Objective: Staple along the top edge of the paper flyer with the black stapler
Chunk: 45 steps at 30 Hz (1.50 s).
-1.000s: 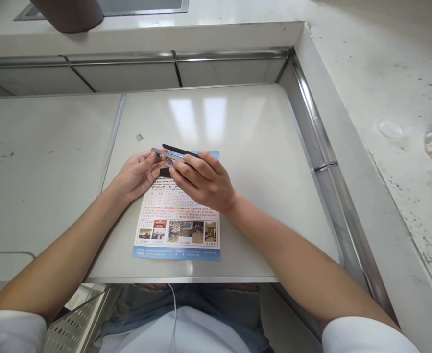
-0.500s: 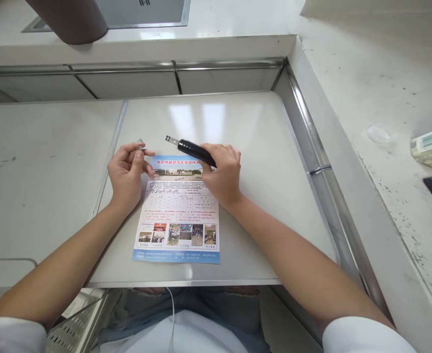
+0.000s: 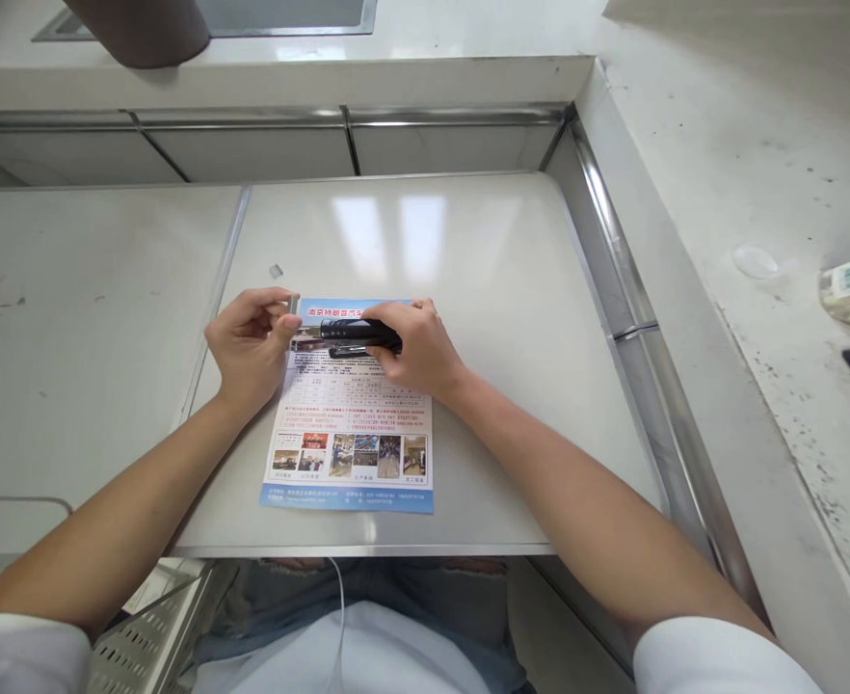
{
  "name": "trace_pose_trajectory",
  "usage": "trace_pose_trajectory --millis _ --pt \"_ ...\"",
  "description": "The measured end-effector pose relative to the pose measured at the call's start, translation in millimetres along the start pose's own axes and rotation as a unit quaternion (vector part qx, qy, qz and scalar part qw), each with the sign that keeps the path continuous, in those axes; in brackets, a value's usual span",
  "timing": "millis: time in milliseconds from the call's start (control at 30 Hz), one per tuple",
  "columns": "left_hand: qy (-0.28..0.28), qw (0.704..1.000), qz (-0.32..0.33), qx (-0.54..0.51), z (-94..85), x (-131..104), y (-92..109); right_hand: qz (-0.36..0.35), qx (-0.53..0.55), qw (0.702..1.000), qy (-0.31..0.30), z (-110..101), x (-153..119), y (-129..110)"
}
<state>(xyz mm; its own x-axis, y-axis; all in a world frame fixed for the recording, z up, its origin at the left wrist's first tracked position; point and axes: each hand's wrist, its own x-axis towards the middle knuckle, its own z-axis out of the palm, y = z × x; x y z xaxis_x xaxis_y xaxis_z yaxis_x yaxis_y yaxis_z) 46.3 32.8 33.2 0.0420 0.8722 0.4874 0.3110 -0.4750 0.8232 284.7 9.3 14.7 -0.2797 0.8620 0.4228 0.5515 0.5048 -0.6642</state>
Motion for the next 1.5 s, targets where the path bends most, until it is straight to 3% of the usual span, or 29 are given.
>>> trace_pose_trajectory --millis 267,633,733,933,1100,1267,1400,1500 --pt "-0.027 0.999 -0.017 -0.014 0.9 -1 0 -0.003 -0.025 1.000 -0.012 1 1 -1" --pt "-0.094 0.996 0.009 -0.005 -1.9 -3 0 0.010 -0.078 0.997 0.020 -7 -1 -13" --pt "-0.113 0.993 0.017 0.005 -3.0 -3 1 -0.022 -0.103 0.994 0.026 -9 -5 -18" --pt "-0.168 0.983 0.071 -0.015 -3.8 -4 1 -0.145 -0.167 0.974 -0.048 0 -13 -18" --pt "-0.193 0.970 0.134 -0.055 -2.3 -2 5 -0.245 -0.184 0.952 0.013 6 -12 -14" --pt "-0.214 0.961 0.161 -0.060 -1.3 -3 8 -0.259 -0.187 0.945 0.073 7 -12 -11" --pt "-0.206 0.966 0.152 -0.042 -4.1 -6 3 -0.232 -0.163 0.955 0.082 5 -12 -9" --pt "-0.145 0.980 0.139 0.012 -8.8 -2 -4 -0.149 -0.148 0.970 0.123 -2 -8 -5"
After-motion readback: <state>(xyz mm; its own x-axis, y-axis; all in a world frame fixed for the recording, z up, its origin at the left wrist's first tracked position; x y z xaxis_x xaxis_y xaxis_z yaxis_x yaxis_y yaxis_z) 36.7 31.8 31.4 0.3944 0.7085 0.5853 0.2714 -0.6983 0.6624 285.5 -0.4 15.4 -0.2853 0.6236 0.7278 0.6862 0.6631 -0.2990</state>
